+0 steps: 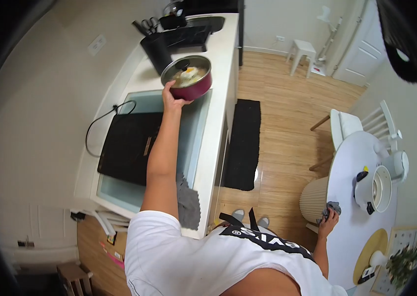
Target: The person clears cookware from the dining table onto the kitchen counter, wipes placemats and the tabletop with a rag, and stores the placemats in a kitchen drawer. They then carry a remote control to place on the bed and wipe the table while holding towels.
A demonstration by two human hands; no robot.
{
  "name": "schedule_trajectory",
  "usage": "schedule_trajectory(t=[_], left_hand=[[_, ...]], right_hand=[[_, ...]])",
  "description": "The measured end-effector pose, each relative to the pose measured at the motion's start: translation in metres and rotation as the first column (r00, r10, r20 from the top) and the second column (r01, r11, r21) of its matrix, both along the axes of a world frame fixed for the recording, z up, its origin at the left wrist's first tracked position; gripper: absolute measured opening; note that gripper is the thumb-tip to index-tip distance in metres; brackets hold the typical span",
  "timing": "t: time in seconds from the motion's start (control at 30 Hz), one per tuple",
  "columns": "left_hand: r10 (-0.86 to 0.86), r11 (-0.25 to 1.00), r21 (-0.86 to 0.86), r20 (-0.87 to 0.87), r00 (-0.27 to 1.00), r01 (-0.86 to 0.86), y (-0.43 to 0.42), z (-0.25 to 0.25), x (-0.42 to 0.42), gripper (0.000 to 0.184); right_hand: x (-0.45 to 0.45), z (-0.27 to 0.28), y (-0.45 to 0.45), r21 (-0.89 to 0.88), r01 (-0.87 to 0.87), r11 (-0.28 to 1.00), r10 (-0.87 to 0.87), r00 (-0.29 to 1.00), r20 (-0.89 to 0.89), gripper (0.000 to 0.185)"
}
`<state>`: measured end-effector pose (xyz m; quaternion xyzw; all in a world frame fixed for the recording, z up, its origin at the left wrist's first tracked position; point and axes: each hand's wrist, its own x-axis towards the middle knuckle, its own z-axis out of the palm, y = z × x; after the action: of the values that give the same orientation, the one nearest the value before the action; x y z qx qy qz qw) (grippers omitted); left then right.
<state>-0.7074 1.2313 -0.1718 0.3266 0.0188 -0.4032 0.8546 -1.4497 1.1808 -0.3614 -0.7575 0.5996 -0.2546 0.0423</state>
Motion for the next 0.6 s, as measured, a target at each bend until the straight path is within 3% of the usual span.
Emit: schedule_trajectory(t=[0.07,0.13,0.17,0.2,0.23,0.27,0.3,0.33,0.37,0.43,0.47,0.57,0.6], left_hand=[[-0.046,0.999,0.029,0.055,0.997,0.045,-0.014,-0.019,0.016,0.071],[-0.031,0.996,0.084,0.08,0.996,0.024,-0.019,-0.016,0.008,0.071],[-0.025,0.995,0.098,0.108,0.994,0.015,-0.016,-0.008,-0.003,0.085],[-0.012,0.994,0.112,0.09,0.996,0.002,-0.015,-0.012,-0.002,0.087],[-0.017,0.993,0.118,0.051,0.999,0.01,-0.015,-0.012,-0.008,0.083],[-0.017,0.992,0.127,0.013,1.0,0.016,-0.011,-0.008,-0.015,0.079],[-0.022,0.99,0.137,0.011,1.0,0.02,-0.008,-0.003,-0.024,0.079],[-0.064,0.99,0.121,-0.021,0.998,0.067,-0.003,0.001,-0.036,0.078],[-0.101,0.989,0.099,-0.054,0.993,0.106,0.003,0.006,-0.05,0.078],[-0.178,0.977,0.108,-0.037,0.983,0.181,0.017,0.023,-0.086,0.077],[-0.254,0.961,0.113,-0.008,0.967,0.253,0.023,0.028,-0.101,0.077],[-0.321,0.936,0.133,-0.055,0.946,0.325,0.035,0.033,-0.14,0.071],[-0.354,0.926,0.122,-0.054,0.934,0.358,0.037,0.031,-0.146,0.069]], right_hand=[[0.008,0.016,0.005,0.153,0.082,0.985,-0.084,0.996,0.005,0.054],[0.01,0.007,0.0,0.163,0.166,0.973,-0.155,0.985,-0.076,0.053],[0.009,-0.015,-0.012,0.106,0.134,0.985,-0.15,0.976,0.161,0.049],[0.009,-0.026,-0.025,0.035,0.109,0.993,-0.114,0.914,0.389,0.046],[0.032,-0.016,-0.03,0.313,0.052,0.948,-0.269,0.655,0.706,0.042],[0.083,0.017,-0.034,0.519,-0.118,0.846,-0.472,0.286,0.834,0.039],[0.134,0.058,-0.033,0.562,-0.321,0.762,-0.552,0.131,0.823,0.035],[0.168,0.059,-0.043,0.53,-0.531,0.662,-0.598,0.053,0.8,0.034],[0.209,0.061,-0.046,0.351,-0.731,0.585,-0.597,-0.096,0.796,0.034],[0.299,0.095,-0.051,0.32,-0.846,0.426,-0.747,-0.13,0.652,0.033],[0.338,0.093,-0.06,0.159,-0.926,0.342,-0.777,-0.183,0.602,0.033],[0.422,0.134,-0.059,-0.092,-0.95,0.299,-0.817,-0.305,0.489,0.037],[0.44,0.154,-0.055,-0.038,-0.914,0.404,-0.736,-0.349,0.58,0.041]])
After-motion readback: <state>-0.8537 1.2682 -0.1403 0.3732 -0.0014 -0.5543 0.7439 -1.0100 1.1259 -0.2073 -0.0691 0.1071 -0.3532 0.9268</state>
